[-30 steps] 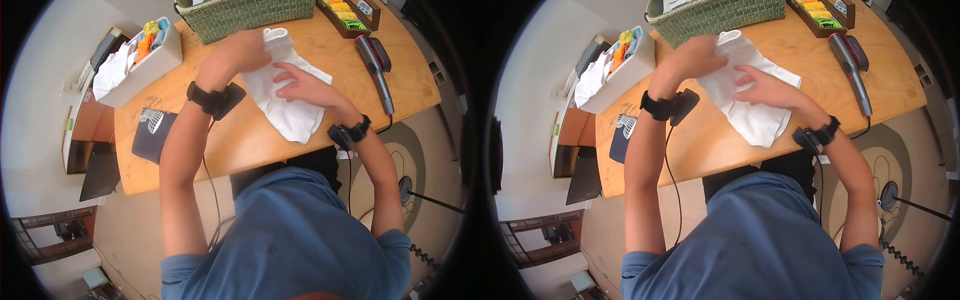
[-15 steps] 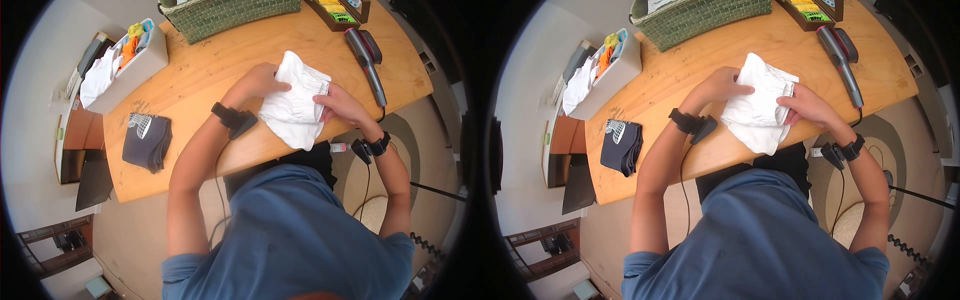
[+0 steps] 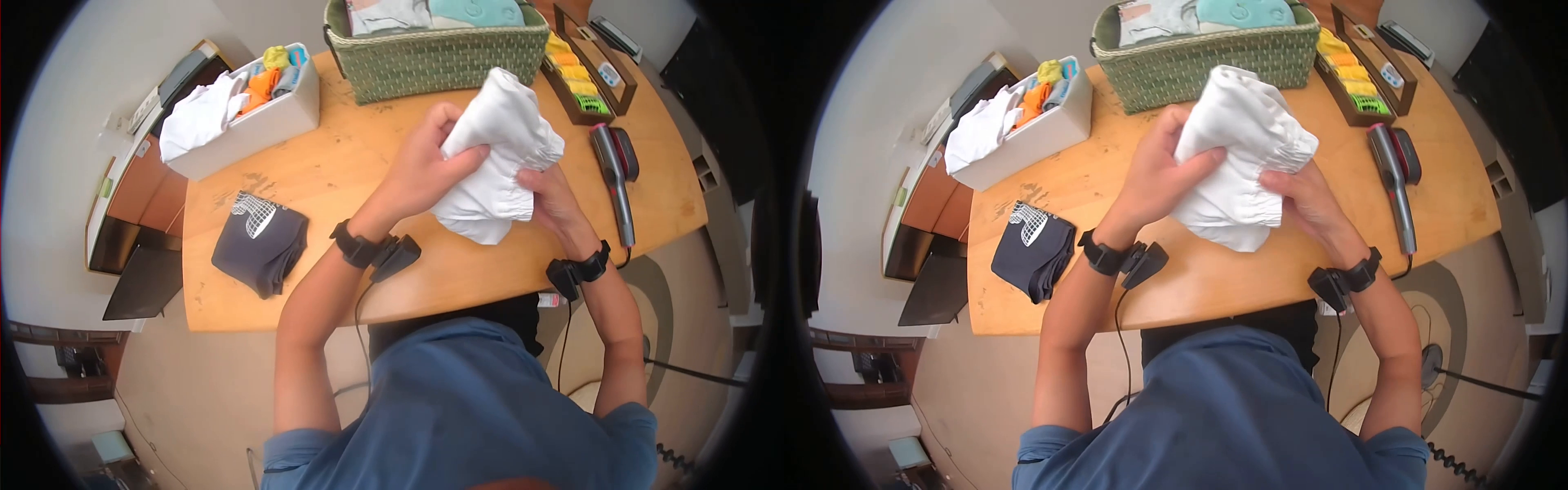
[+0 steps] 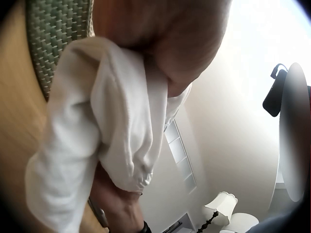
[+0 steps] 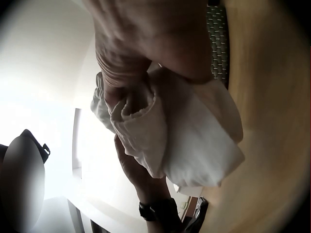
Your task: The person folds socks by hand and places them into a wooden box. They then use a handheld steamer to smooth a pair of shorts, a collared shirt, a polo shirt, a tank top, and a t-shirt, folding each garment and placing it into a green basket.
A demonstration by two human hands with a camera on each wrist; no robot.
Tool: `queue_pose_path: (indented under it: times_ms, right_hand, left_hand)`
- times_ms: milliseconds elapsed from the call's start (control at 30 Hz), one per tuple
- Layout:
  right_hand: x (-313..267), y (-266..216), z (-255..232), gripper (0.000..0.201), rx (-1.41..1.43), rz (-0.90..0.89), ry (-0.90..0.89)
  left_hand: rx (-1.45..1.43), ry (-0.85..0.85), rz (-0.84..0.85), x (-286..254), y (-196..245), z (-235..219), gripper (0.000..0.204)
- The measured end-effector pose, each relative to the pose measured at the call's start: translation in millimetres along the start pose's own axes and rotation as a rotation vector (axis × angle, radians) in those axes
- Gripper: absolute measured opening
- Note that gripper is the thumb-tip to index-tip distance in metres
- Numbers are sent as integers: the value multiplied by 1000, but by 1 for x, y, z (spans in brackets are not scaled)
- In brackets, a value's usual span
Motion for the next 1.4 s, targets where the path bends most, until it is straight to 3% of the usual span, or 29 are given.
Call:
queue_pose_path:
  times_ms: [67, 233, 333, 400, 467, 533, 600, 667, 733, 767, 833, 900, 967, 1033, 1133, 1233, 1333, 1400]
  right_hand:
    - [22, -3, 22, 74, -53, -28, 8]
    - [106, -38, 53, 60, -214, -136, -103]
    - [181, -77, 68, 50, -290, -115, -168]
    - [253, -102, 55, 53, -392, -45, -257]
    - [305, -123, 59, 54, -333, -53, -260]
    - [346, -136, 49, 48, -457, -16, -172]
    - [344, -157, 45, 45, -887, -177, 59]
    - [340, -134, 52, 42, -1294, -315, 250]
    - [289, -90, 85, 39, -1156, -263, -58]
    - [259, -79, 93, 38, -1091, -239, -189]
    - [223, -36, 80, 45, -1120, -63, -422]
    - [166, 24, 69, 42, -899, 206, -553]
    - [114, 66, 69, 43, -1054, 281, -585]
    - [84, 88, 65, 45, -1027, 368, -507]
    - [62, 95, 55, 43, -1081, 244, -338]
    - [50, 104, 41, 42, -1035, 184, -375]
    - [46, 93, 31, 40, -511, 238, -274]
    - [39, 74, 35, 42, -444, 251, -212]
  left_hand:
    - [1, 78, 94, -1, 8, -16, 28]
    - [-86, 140, 138, 6, 15, -77, 27]
    - [6, 265, 38, -14, 29, -129, 24]
    - [263, 283, -71, -43, 28, -169, 20]
    - [462, 321, -199, -79, 22, -204, 19]
    - [600, 379, -352, -117, 13, -228, 20]
    - [866, 396, -441, -151, 2, -247, 27]
    - [1066, 399, -609, -202, 5, -248, 35]
    - [1194, 358, -714, -215, 2, -237, 46]
    - [1244, 294, -637, -230, -19, -235, 52]
    - [1335, 291, -645, -226, -18, -216, 51]
    - [1338, 269, -583, -219, -24, -196, 52]
    - [1306, 205, -501, -203, -26, -167, 53]
    - [1268, 137, -430, -184, -29, -138, 54]
    - [1178, 39, -348, -158, -32, -93, 56]
    - [1169, -84, -289, -140, -29, -55, 55]
    - [1052, -124, -182, -127, -32, -36, 41]
    - [917, -126, -186, -124, -32, -29, 30]
Point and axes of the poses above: each hand's wrist, its own x-axis towards the middle knuckle, its own z-axis out of the palm, y = z × x, the point moved 2 cm from there along x, towards the middle knuckle, and after that the axes turned 6 degrees about x, right-handed, at the moved point
